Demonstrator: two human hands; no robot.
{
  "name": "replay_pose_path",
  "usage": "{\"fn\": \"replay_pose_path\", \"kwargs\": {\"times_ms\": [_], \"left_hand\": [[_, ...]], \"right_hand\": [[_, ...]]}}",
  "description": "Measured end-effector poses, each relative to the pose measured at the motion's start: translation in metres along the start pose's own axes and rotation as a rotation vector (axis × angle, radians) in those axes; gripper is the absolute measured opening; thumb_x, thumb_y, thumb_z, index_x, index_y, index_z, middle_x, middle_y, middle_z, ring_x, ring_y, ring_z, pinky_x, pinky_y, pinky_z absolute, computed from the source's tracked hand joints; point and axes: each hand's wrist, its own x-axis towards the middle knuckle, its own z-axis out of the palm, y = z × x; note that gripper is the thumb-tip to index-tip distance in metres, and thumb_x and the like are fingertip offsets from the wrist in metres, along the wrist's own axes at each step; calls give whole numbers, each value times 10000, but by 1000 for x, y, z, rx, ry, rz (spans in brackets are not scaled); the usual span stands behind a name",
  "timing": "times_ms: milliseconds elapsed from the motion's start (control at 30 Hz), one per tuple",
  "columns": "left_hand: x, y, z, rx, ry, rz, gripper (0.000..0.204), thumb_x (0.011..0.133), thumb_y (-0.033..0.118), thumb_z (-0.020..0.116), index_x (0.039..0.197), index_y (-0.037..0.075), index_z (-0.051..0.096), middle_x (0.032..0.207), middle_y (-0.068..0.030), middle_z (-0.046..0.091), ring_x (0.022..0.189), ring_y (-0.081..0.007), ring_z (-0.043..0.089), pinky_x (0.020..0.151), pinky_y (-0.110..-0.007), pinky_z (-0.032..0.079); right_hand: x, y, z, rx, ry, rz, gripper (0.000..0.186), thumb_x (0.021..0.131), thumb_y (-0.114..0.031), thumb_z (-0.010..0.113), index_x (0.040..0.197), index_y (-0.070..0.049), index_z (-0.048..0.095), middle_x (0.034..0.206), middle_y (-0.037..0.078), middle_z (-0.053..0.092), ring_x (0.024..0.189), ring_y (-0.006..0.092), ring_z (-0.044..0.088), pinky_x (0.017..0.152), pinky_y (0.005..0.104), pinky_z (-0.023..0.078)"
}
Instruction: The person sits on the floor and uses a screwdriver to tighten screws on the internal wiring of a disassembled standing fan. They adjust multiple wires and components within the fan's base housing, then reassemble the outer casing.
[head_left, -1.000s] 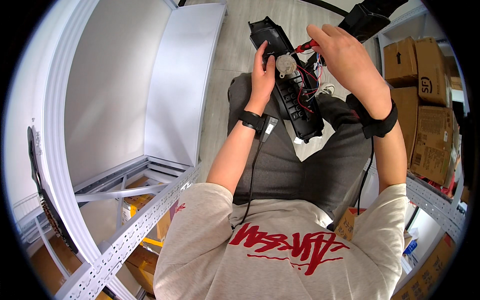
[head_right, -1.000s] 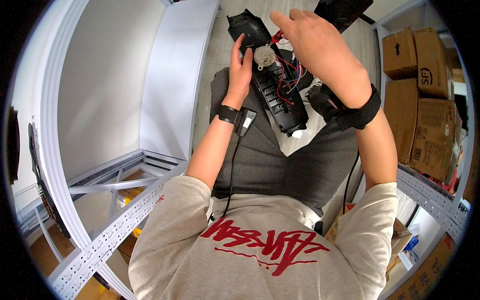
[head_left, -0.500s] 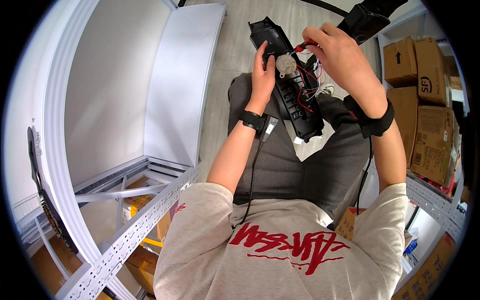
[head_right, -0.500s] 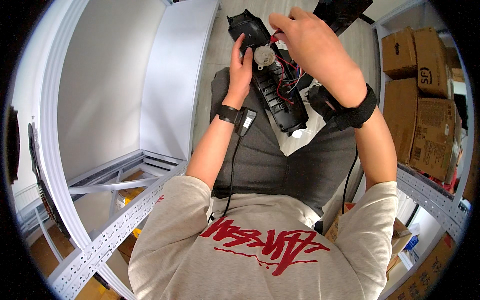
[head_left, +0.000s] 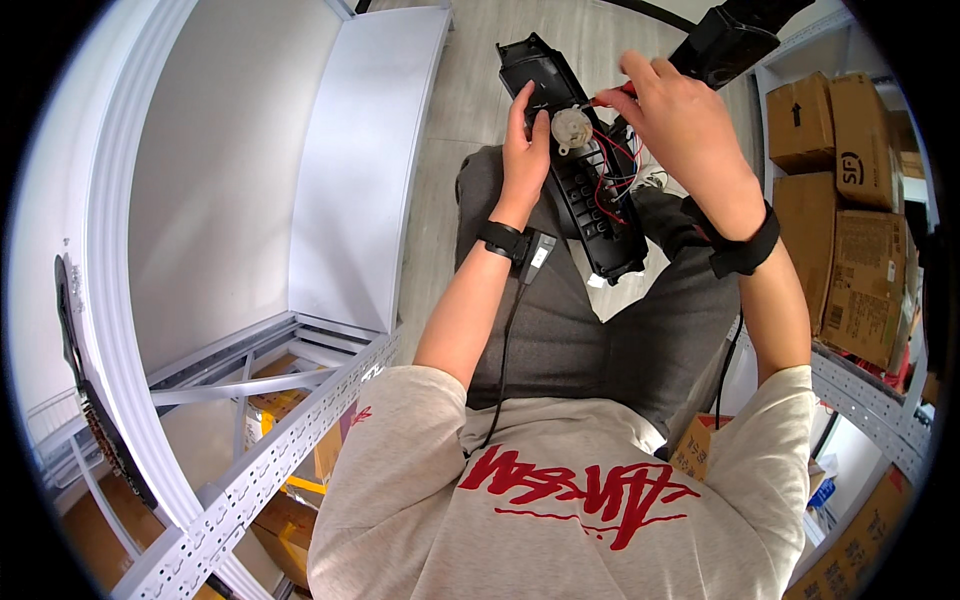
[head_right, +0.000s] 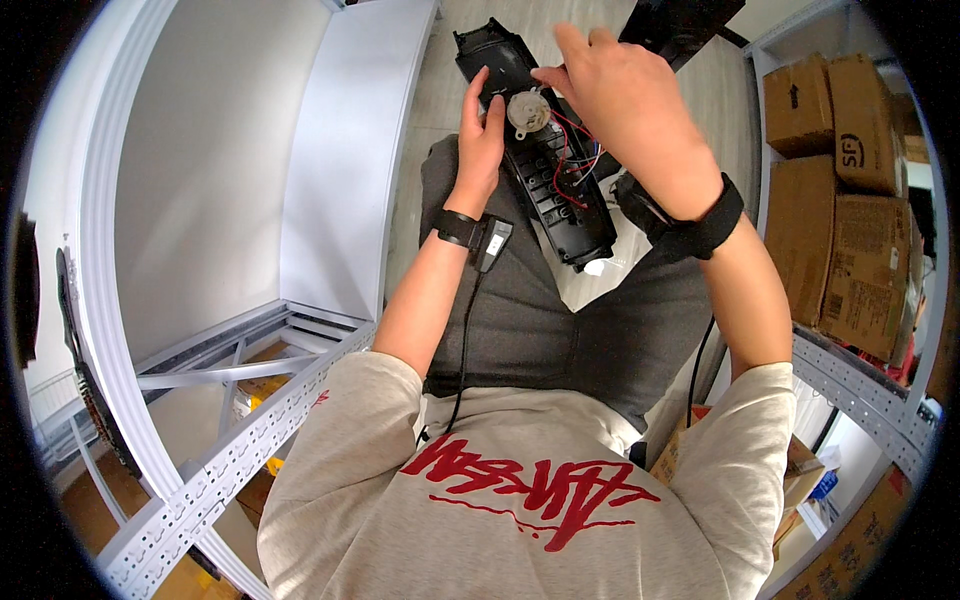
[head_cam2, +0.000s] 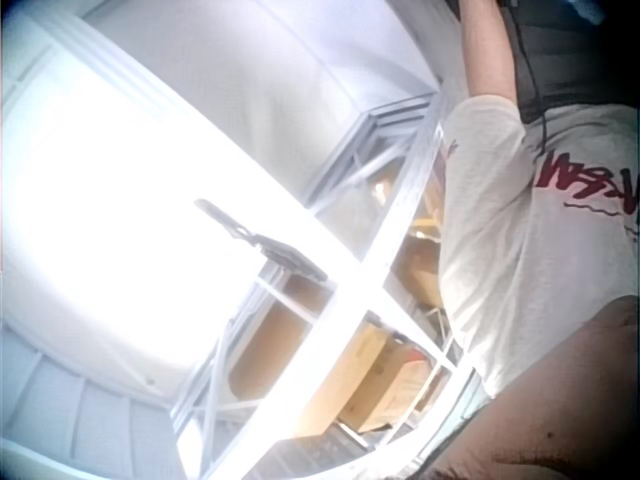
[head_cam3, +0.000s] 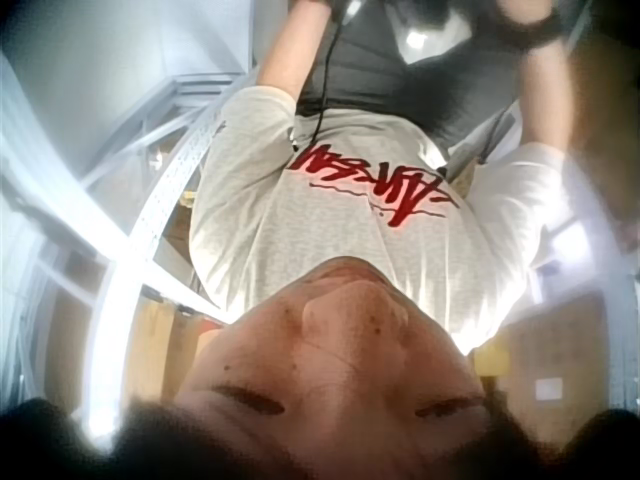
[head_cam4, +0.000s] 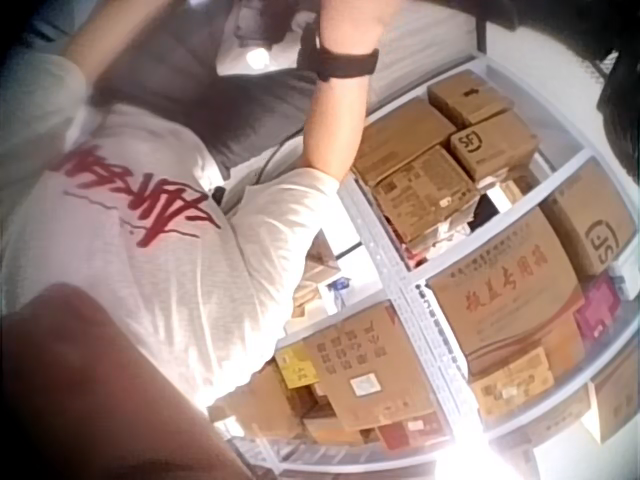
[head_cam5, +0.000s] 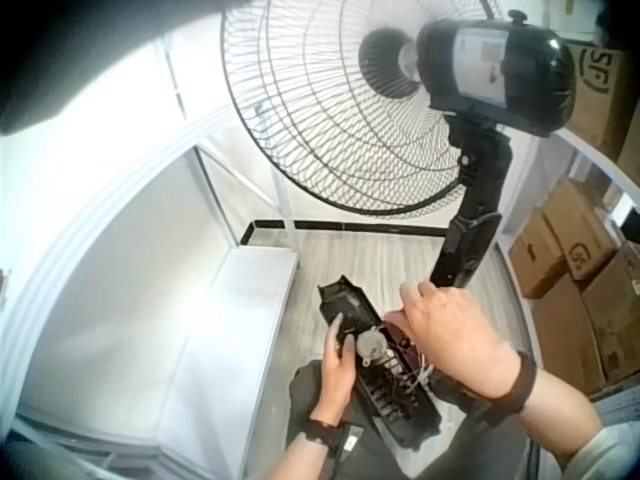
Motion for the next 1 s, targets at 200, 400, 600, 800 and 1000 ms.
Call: {"fn": "replay_pose_path", "kwargs": {"times_ms": [200, 400, 600, 800, 1000], "left_hand": [[1, -2, 3, 15, 13, 39, 489, 1060, 124, 515, 1533, 105, 390, 1481, -53, 485, 1176, -128, 551, 991, -276, 450], [0, 1, 1, 6, 3, 10, 490, 1062, 127, 516, 1533, 94, 386, 1485, -54, 482, 1211, -132, 533, 1018, -278, 430], [-1, 5, 2, 20, 2, 10, 486, 1065, 149, 522, 1531, 100, 392, 1493, -58, 479, 1187, -133, 548, 999, -277, 444], [-1, 7, 1, 19, -1, -14, 492, 1062, 143, 518, 1535, 105, 387, 1494, -61, 477, 1187, -127, 544, 1002, -276, 442], [0, 5, 3, -32, 2, -5, 489, 1056, 129, 517, 1529, 98, 396, 1487, -72, 483, 1212, -135, 533, 1018, -276, 428]], "right_hand": [[3, 17, 10, 109, 250, -337, 211, 929, -234, 675, 1034, -66, 601, 847, 136, 634, 771, 338, 697, 639, 404, 564], [1, -9, 3, -72, -48, 59, 161, 922, -166, 680, 1017, -73, 591, 985, 145, 617, 832, 341, 695, 712, 422, 570], [3, 9, 11, 64, 318, -360, 240, 945, -258, 671, 1034, -48, 595, 835, 153, 641, 703, 348, 695, 594, 407, 570], [2, -2, 9, -20, -30, 46, 192, 881, -77, 660, 1061, -66, 594, 936, 155, 633, 837, 353, 686, 706, 424, 571], [6, 11, 15, 300, 296, -337, 250, 904, -211, 708, 1049, -45, 588, 832, 169, 638, 714, 383, 684, 601, 436, 568]]}}
